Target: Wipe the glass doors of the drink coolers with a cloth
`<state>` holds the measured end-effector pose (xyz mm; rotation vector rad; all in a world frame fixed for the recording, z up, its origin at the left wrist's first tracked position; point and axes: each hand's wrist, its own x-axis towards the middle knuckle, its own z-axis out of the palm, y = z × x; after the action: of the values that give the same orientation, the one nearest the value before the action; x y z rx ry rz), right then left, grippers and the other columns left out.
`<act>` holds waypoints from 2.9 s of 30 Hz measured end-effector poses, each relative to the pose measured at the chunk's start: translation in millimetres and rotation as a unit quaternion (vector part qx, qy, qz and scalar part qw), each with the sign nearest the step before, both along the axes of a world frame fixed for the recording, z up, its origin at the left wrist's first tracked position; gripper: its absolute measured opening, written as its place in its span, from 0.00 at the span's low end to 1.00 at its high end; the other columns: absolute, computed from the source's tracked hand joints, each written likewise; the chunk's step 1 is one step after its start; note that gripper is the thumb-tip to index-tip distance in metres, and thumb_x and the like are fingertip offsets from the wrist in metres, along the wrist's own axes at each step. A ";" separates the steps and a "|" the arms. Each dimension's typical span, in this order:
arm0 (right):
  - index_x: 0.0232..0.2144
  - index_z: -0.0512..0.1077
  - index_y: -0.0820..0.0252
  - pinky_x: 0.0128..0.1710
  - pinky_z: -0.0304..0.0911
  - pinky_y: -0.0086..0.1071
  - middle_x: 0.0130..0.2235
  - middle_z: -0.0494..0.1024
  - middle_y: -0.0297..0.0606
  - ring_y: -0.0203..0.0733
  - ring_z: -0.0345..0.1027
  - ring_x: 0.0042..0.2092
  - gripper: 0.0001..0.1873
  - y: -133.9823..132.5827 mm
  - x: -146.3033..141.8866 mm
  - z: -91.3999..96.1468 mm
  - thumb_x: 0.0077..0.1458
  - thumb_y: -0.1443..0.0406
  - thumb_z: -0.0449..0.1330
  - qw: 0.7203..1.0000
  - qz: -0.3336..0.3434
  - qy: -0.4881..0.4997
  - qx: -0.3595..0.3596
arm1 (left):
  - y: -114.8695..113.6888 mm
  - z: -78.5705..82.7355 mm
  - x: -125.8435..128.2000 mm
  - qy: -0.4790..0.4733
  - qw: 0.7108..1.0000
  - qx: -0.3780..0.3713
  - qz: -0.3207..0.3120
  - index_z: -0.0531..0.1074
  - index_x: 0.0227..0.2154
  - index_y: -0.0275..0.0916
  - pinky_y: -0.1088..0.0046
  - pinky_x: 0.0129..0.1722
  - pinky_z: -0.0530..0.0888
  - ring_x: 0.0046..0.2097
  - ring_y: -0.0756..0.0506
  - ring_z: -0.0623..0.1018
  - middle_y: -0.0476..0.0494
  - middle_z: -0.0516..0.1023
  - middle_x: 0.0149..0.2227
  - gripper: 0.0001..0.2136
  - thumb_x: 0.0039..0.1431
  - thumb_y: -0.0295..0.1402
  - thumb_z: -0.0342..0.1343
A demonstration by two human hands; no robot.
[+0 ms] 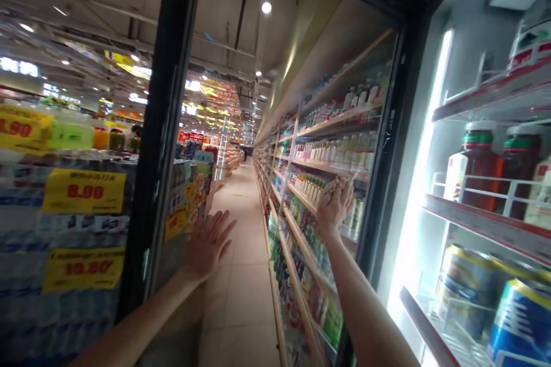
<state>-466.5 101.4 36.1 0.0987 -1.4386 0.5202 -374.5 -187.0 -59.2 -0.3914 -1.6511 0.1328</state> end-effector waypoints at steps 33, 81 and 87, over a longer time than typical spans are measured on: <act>0.54 0.66 0.52 0.60 0.47 0.45 0.58 0.65 0.39 0.45 0.50 0.62 0.24 -22.4 13.1 46.2 0.54 0.61 0.49 0.944 0.054 0.005 0.327 | -7.1 96.3 15.6 0.053 0.996 0.060 0.029 0.54 0.61 0.43 0.52 0.63 0.47 0.65 0.39 0.52 0.36 0.53 0.63 0.26 0.61 0.38 0.48; 0.59 0.58 0.71 0.55 0.49 0.60 0.62 0.55 0.59 0.60 0.48 0.62 0.29 -14.2 21.3 169.3 0.59 0.62 0.39 0.999 0.041 -0.020 -0.019 | -16.8 186.9 17.0 0.130 0.984 0.090 0.077 0.61 0.56 0.38 0.52 0.62 0.49 0.65 0.39 0.52 0.35 0.56 0.63 0.21 0.61 0.37 0.46; 0.55 0.65 0.53 0.61 0.46 0.46 0.61 0.61 0.38 0.46 0.48 0.63 0.24 -29.4 12.2 119.7 0.57 0.60 0.46 0.959 0.063 0.006 0.277 | -19.5 186.1 13.4 0.116 0.987 0.092 0.067 0.60 0.57 0.39 0.52 0.62 0.48 0.66 0.39 0.50 0.36 0.55 0.63 0.22 0.61 0.38 0.46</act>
<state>-454.2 72.0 155.8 0.6431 -1.5383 0.2038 -361.1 -206.5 126.9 -0.1183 -1.4450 0.1198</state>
